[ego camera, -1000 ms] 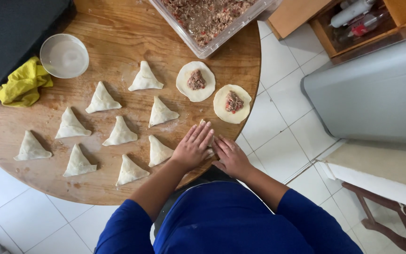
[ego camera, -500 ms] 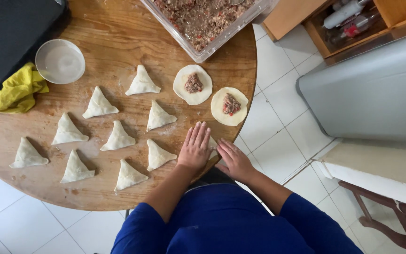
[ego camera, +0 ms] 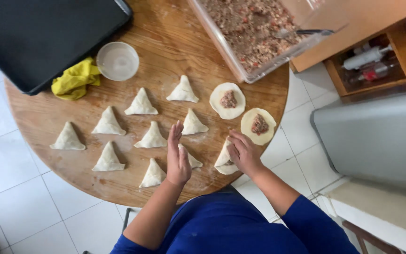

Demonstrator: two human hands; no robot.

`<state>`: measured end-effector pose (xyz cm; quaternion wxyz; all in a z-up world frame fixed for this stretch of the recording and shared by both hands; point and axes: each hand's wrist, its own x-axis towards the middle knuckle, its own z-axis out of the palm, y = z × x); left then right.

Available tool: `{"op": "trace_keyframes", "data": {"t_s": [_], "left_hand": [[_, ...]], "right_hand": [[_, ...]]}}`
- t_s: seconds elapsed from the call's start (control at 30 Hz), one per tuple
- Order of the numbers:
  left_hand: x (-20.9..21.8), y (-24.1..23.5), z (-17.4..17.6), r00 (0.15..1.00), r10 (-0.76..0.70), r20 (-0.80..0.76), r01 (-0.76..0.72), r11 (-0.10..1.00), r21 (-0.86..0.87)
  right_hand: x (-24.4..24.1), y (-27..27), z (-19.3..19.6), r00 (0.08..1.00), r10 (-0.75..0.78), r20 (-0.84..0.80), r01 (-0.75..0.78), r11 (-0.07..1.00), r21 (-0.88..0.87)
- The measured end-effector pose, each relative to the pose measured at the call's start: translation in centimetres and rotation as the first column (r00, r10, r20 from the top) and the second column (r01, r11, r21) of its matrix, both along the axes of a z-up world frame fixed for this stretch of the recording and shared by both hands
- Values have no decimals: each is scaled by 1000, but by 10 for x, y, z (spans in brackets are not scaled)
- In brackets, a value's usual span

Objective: Folding round dough wrappers filled with meat into triangular samosas on a wooden table.

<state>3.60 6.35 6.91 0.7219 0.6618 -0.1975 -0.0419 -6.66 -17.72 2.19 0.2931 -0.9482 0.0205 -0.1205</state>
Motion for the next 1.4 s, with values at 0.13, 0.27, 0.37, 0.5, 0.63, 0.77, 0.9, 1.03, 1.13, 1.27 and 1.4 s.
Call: {"op": "trace_keyframes", "data": {"t_s": [0.13, 0.27, 0.37, 0.5, 0.63, 0.77, 0.9, 1.03, 1.13, 1.27, 1.4], "left_hand": [[23, 49, 4, 989, 146, -32, -147, 989, -31], [48, 92, 15, 968, 252, -19, -253, 965, -69], [64, 123, 7, 956, 285, -69, -286, 958, -16], [91, 153, 0, 942, 312, -122, -311, 950, 30], [110, 165, -9, 947, 276, -163, -280, 960, -4], [117, 168, -9, 960, 221, -174, -230, 973, -29], [110, 168, -3, 974, 177, -139, -177, 984, 9], [99, 167, -4, 977, 158, -146, -155, 987, 33], [86, 155, -1, 983, 126, -135, -124, 992, 29], [65, 132, 2, 991, 83, -108, -79, 996, 40], [31, 101, -3, 992, -12, -129, 19, 998, 53]], "right_hand": [[112, 46, 17, 989, 139, 49, -133, 985, -111], [218, 110, 30, 959, 284, -16, -282, 942, -180], [281, 152, 18, 948, 317, -3, -312, 929, -198], [340, 184, 1, 949, 316, -17, -304, 898, -318], [368, 196, -13, 960, 259, -103, -279, 884, -376], [384, 203, -5, 902, 183, -392, -357, 825, -438], [386, 202, -7, 888, 188, -419, -392, 785, -480], [364, 191, 10, 945, 287, -156, -322, 894, -311], [327, 167, 29, 950, 310, -45, -312, 922, -227], [238, 121, 63, 940, 292, 178, -261, 948, -181], [109, 70, 78, 949, 172, 265, -129, 976, -173]]}}
